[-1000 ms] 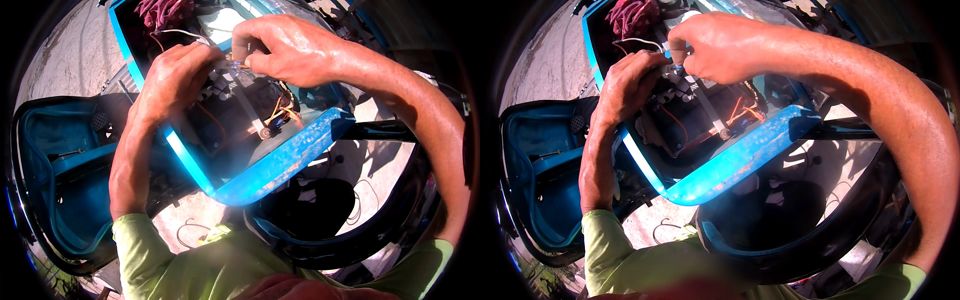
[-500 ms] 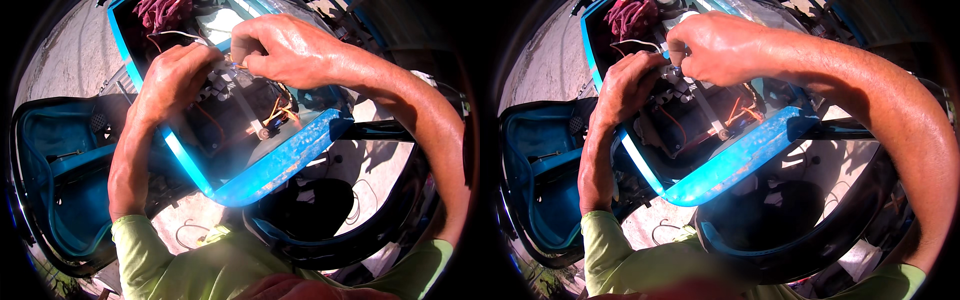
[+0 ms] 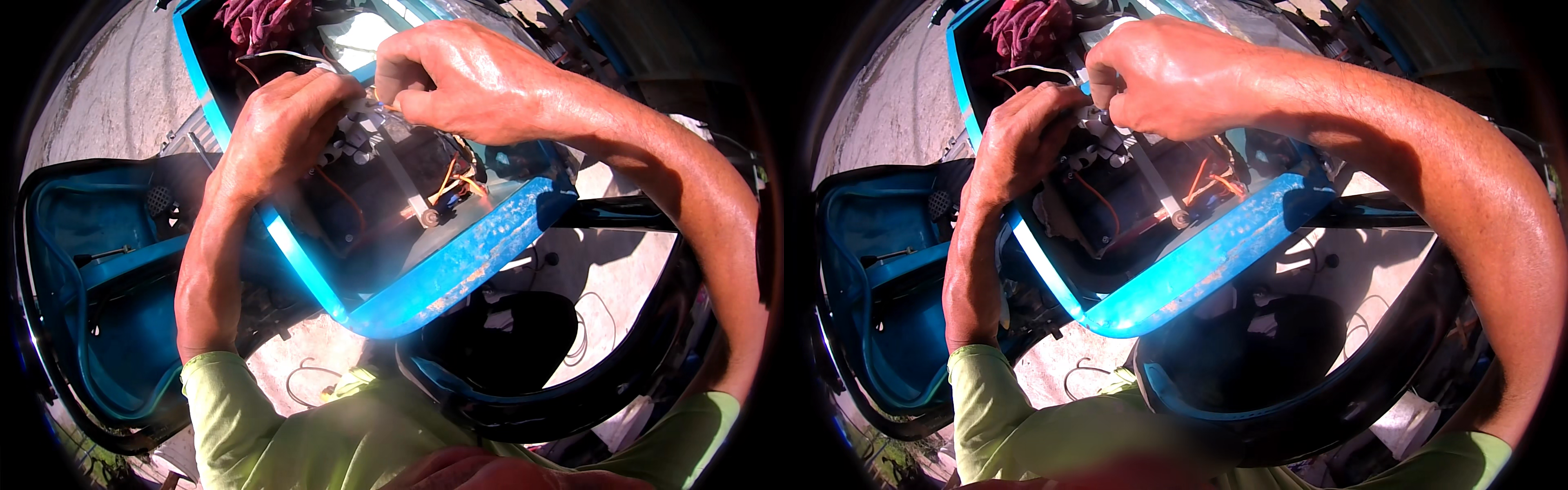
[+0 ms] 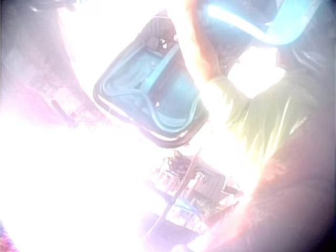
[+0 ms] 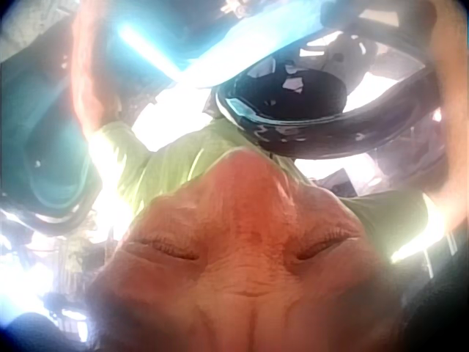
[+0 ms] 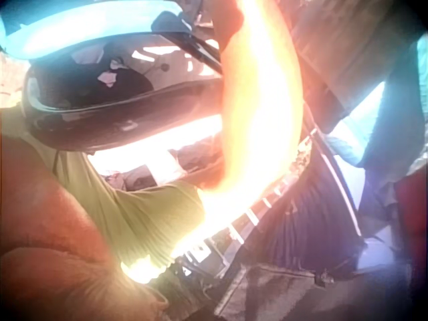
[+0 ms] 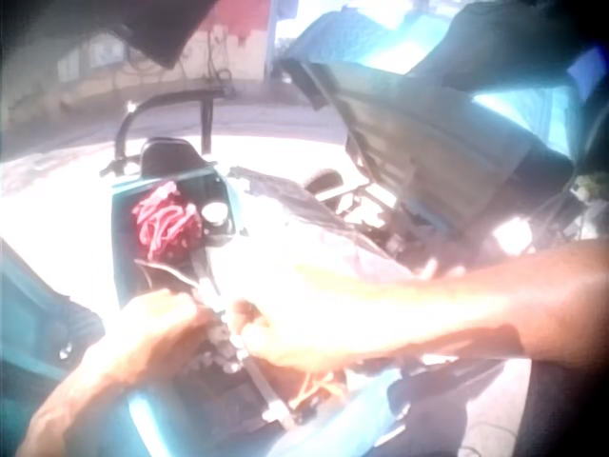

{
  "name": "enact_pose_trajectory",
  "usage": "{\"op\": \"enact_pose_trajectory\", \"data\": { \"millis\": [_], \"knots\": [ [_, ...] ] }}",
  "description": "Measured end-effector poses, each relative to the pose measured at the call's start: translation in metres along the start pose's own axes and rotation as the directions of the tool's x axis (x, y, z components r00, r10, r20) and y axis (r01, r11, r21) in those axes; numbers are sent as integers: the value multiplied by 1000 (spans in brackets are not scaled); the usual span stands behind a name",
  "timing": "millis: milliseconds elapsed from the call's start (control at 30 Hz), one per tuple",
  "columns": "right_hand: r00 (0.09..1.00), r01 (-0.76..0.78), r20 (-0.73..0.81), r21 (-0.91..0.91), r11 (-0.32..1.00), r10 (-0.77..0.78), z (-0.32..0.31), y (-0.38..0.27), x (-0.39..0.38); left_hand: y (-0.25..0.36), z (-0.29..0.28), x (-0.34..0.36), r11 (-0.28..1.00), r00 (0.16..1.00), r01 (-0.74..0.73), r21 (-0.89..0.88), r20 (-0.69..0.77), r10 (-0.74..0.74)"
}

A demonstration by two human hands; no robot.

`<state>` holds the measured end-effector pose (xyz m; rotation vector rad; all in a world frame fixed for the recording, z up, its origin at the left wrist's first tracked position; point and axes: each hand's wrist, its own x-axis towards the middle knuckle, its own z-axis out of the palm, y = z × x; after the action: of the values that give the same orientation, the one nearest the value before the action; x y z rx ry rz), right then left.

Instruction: The person manipulates wires and electrical connectors inside the battery compartment of a small vehicle.

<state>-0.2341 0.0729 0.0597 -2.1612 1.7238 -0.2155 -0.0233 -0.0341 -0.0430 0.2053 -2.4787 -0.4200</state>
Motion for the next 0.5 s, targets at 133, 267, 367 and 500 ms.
{"op": "enact_pose_trajectory", "data": {
  "millis": [133, 267, 367, 500],
  "knots": [
    [997, 66, -38, -26, 998, -67, 5, 8, -1, 0, 0, 1, 1000, 1000, -2, 2, 3, 2],
    [994, 97, -45, -40, 994, -99, 6, 10, 0, 3, 2, 3, 1000, 999, -6, -8, -49, 6],
    [994, 101, -38, -28, 994, -102, 5, 9, 0, 3, 2, 3, 1000, 999, -14, -12, -53, 13],
    [998, 17, -53, -54, 998, -20, 7, 8, 0, -1, -2, -1, 1000, 999, 16, 9, 27, -16]
  ]
}}
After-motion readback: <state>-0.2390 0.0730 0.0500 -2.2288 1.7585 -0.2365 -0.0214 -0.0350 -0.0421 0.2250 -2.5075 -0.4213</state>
